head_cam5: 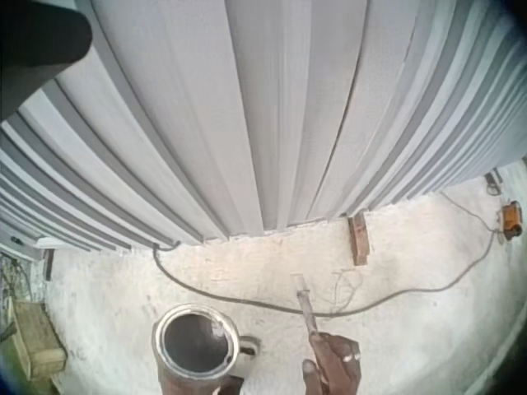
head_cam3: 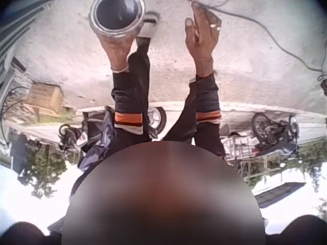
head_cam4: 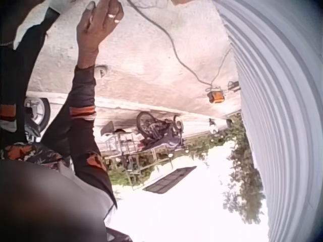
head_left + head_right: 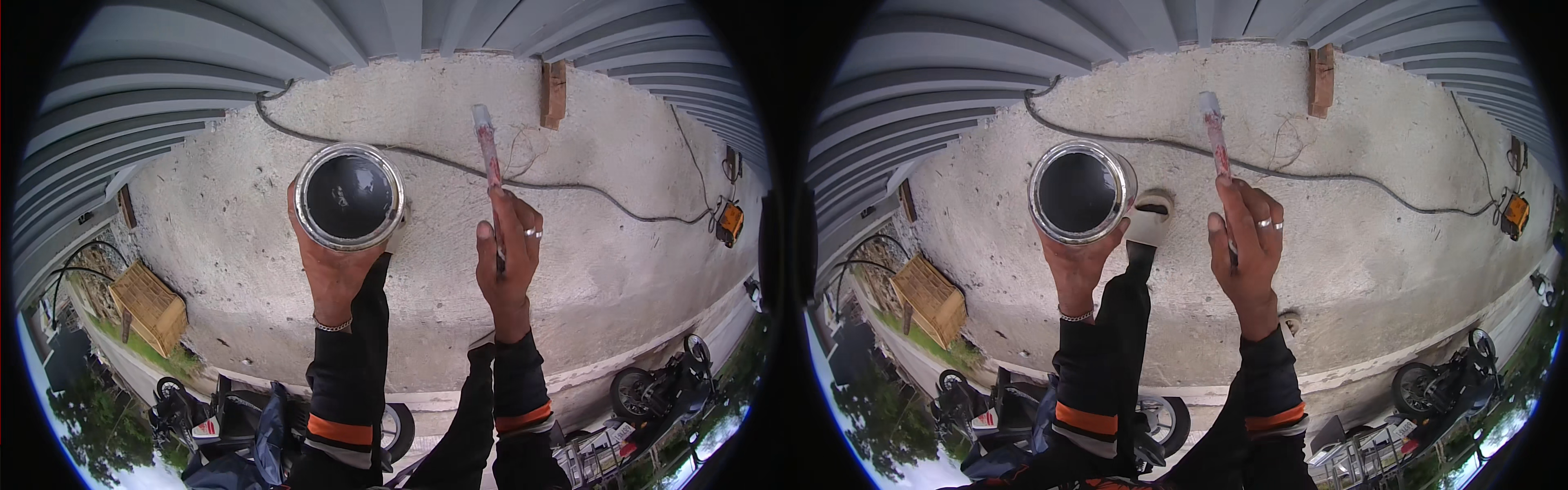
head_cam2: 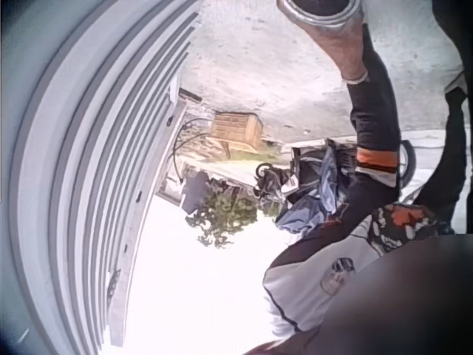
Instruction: Painting the edges and joints of a corrugated metal fence with gray paint.
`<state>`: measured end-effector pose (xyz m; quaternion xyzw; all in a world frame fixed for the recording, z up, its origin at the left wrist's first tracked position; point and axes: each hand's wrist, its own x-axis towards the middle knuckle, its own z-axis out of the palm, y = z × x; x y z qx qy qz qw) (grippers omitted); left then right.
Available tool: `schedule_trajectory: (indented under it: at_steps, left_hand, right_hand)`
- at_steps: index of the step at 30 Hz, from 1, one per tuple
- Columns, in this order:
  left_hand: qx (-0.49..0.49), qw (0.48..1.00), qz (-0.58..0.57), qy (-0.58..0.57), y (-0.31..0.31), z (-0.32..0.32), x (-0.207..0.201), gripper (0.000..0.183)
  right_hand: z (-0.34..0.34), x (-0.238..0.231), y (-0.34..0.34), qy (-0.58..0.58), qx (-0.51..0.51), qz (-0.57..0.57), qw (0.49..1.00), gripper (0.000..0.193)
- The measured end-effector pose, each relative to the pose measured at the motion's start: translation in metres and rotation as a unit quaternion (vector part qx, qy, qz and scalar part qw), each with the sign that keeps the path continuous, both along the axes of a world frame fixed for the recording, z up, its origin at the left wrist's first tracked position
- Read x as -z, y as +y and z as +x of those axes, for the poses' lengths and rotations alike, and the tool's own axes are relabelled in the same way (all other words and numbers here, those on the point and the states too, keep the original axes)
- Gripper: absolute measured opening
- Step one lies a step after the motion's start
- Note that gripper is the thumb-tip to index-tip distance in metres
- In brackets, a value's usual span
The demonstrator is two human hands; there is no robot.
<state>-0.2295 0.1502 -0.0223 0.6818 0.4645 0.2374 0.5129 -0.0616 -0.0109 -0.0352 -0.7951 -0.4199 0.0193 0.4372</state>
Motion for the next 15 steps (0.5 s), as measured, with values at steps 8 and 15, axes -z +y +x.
schedule_trajectory:
  at_steps: [8,15]
  left_hand:
    - [0.009,0.998,0.024,0.054,-0.023,-0.017,0.014,0.097]
    - [-0.021,0.994,-0.003,0.108,-0.023,0.001,0.003,0.107]
  right_hand:
    - [0.064,0.166,0.030,0.030,0.065,-0.042,0.997,0.042]
    - [0.099,0.215,0.091,0.010,0.106,-0.001,0.994,0.035]
